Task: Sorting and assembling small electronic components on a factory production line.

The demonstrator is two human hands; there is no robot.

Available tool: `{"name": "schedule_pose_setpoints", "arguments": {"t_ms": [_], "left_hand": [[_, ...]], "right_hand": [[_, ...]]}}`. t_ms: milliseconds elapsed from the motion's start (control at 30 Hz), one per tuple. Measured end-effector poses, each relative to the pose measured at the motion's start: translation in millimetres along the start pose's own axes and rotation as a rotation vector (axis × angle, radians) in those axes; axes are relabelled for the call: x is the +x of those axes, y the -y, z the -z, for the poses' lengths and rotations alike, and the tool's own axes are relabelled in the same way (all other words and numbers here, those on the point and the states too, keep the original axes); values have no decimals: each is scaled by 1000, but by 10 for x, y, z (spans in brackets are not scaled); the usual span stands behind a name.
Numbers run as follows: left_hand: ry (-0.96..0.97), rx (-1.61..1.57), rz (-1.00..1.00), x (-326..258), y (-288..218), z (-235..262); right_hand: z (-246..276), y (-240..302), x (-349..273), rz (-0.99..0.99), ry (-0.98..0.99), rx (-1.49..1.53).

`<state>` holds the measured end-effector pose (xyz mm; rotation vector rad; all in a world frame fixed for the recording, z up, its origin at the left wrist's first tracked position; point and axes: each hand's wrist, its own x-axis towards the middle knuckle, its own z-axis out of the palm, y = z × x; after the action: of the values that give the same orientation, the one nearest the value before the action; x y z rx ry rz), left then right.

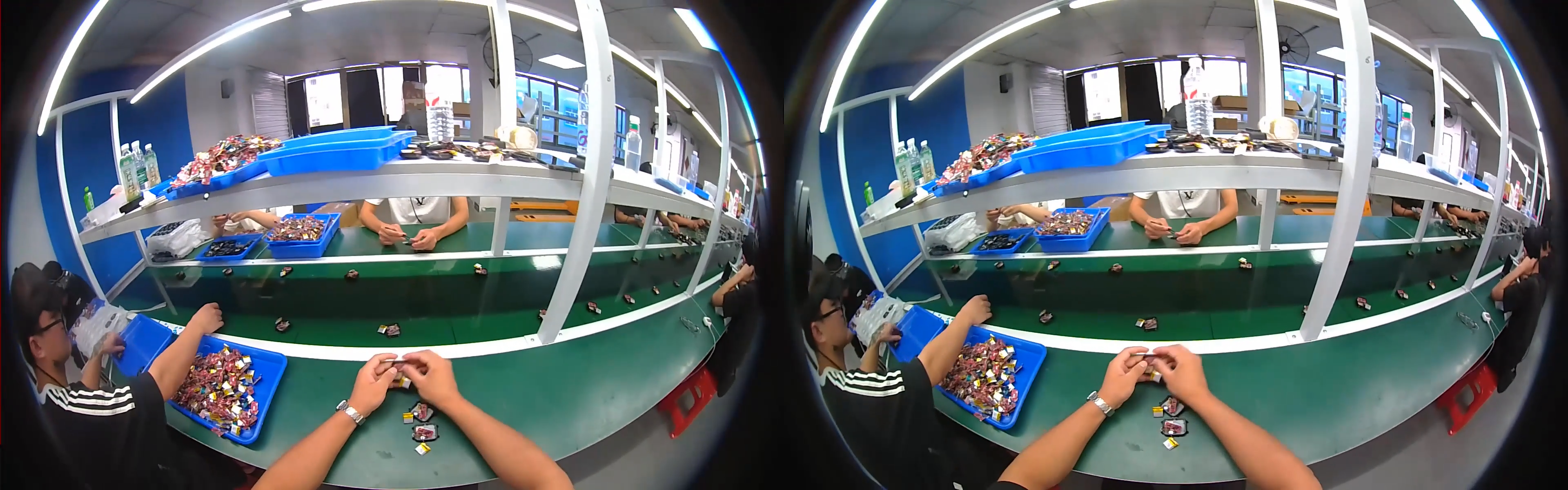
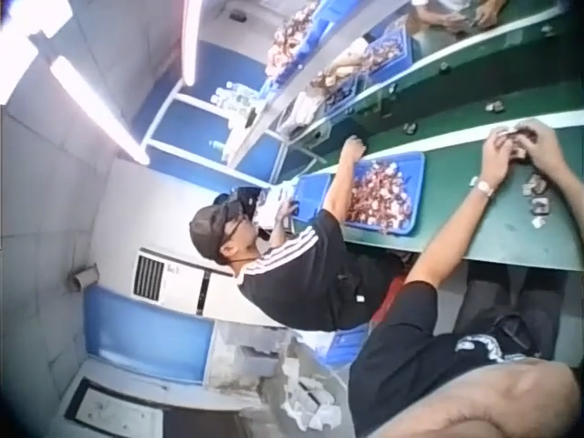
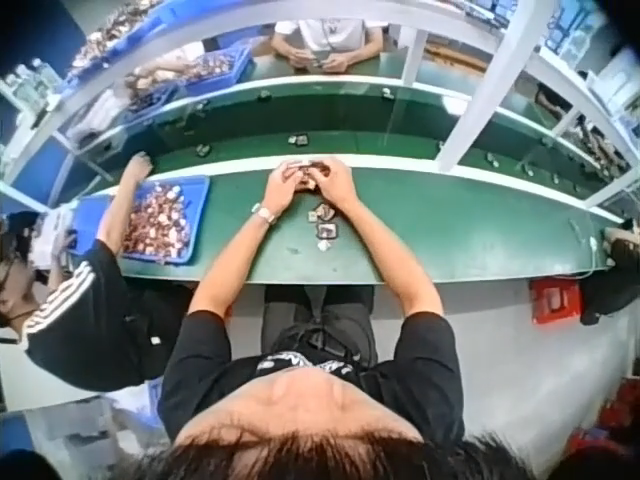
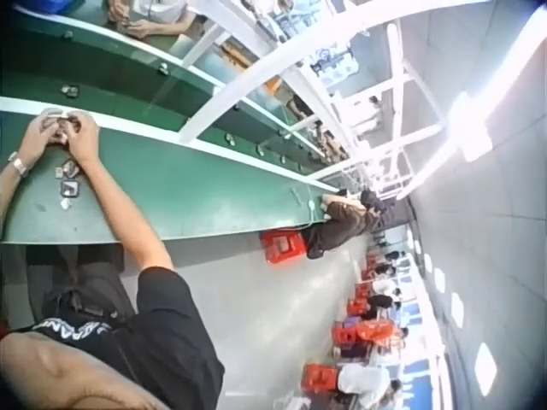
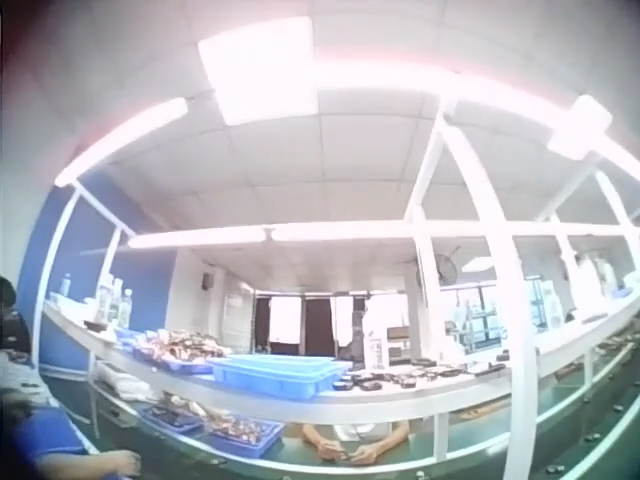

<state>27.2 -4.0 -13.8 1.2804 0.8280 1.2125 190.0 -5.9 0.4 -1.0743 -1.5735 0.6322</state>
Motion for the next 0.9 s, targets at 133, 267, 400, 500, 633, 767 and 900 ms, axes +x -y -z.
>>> {"name": "schedule_pose_setpoints", "arguments": {"t_ms": [133,267,400,500,633,767,900], "left_hand": [[-85,88,-83,91,18,139],[-119,22,9,119,79,239],[-114,102,7,89,70,252],[-125,127,-2,85,26,239],[-109,102,-2,99,55,267],[-124,35,11,165,85,249],[-198,-24,59,119,31,342]], "right_hand": [[406,-645,641,-136,-173,202],[732,-826,902,-410,-407,-210],[455,-639,859,-121,-340,-985],[-85,-293,858,-51,-74,-782],[-540,-429,867,-106,-60,-799],[-422,-747,930,-164,-78,-704],[-29,-370,604,-82,125,-189]]}}
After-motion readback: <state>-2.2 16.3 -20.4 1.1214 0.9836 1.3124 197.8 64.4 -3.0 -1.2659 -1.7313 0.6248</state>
